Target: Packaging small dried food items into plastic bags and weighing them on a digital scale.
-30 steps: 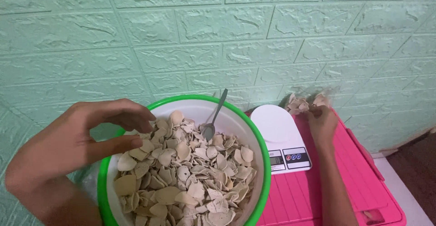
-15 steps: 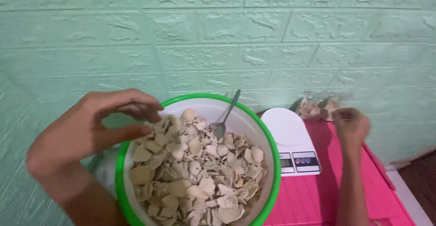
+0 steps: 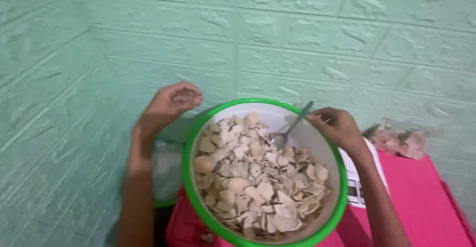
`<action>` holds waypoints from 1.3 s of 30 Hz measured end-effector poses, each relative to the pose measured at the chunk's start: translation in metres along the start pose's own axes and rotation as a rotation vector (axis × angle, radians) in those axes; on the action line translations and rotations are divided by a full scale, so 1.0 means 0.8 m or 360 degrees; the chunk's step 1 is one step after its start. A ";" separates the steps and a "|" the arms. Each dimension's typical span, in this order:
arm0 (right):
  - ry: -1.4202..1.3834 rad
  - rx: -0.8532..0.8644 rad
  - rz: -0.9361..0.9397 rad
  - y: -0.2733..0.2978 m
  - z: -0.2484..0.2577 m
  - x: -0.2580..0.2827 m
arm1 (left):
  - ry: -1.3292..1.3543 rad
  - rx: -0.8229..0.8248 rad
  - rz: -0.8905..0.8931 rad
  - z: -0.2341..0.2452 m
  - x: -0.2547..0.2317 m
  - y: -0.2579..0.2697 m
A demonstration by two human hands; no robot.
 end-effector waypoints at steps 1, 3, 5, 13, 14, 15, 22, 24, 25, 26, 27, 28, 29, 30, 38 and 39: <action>-0.0012 0.0019 0.0017 -0.005 -0.005 0.010 | -0.0016 -0.0022 0.0010 0.010 0.023 0.014; 0.0245 -0.0031 0.0047 -0.015 -0.014 0.031 | -0.0167 -0.0252 -0.0062 0.038 0.068 0.043; 0.0268 -0.0065 0.0059 -0.027 -0.029 0.034 | -0.0398 -0.0313 0.0169 0.064 0.168 0.067; 0.0433 -0.0060 0.0275 -0.066 -0.053 0.010 | -0.1087 -0.0381 0.0860 0.088 0.444 0.162; 0.0439 -0.0037 0.0183 -0.069 -0.053 0.007 | -0.1140 -0.0247 0.1039 0.080 0.466 0.171; 0.0445 -0.0015 0.0090 -0.071 -0.054 0.003 | -0.1188 -0.0109 0.1218 0.073 0.486 0.181; 0.0334 -0.0059 0.0118 -0.074 -0.069 0.024 | -0.1507 -0.0128 0.1175 0.011 0.512 0.225; 0.0409 -0.0038 0.0088 -0.071 -0.071 0.031 | -0.1569 -0.0128 0.0966 -0.001 0.487 0.228; 0.0410 -0.0037 0.0092 -0.077 -0.073 0.020 | -0.1569 -0.0132 0.0967 -0.001 0.478 0.230; 0.0429 -0.0065 0.0130 -0.082 -0.074 0.011 | -0.1464 -0.0216 0.0889 -0.001 0.467 0.232; 0.0449 -0.0093 0.0168 -0.087 -0.074 0.001 | -0.1358 -0.0299 0.0811 -0.002 0.456 0.234; 0.0453 -0.0091 0.0169 -0.083 -0.074 0.006 | -0.1353 -0.0299 0.0814 0.003 0.464 0.232; 0.0390 -0.0092 0.0149 -0.080 -0.074 0.009 | -0.1461 -0.0284 0.0782 0.007 0.470 0.229; 0.0324 -0.0096 0.0131 -0.076 -0.073 0.013 | -0.1571 -0.0270 0.0747 0.011 0.475 0.224; 0.0299 -0.0085 0.0085 -0.070 -0.070 0.015 | -0.0390 -0.0680 0.0817 0.037 0.415 0.223; 0.0301 -0.0082 0.0084 -0.070 -0.070 0.013 | -0.0424 -0.0686 0.0778 0.040 0.411 0.221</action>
Point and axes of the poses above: each hand's wrist, its own y-axis away from the middle knuckle, its own z-axis out of the back of the hand, x = y × z, the point moved 5 cm from there along -y, towards the middle knuckle, and after that the axes turned 3 degrees about y, right-handed, at the moved point
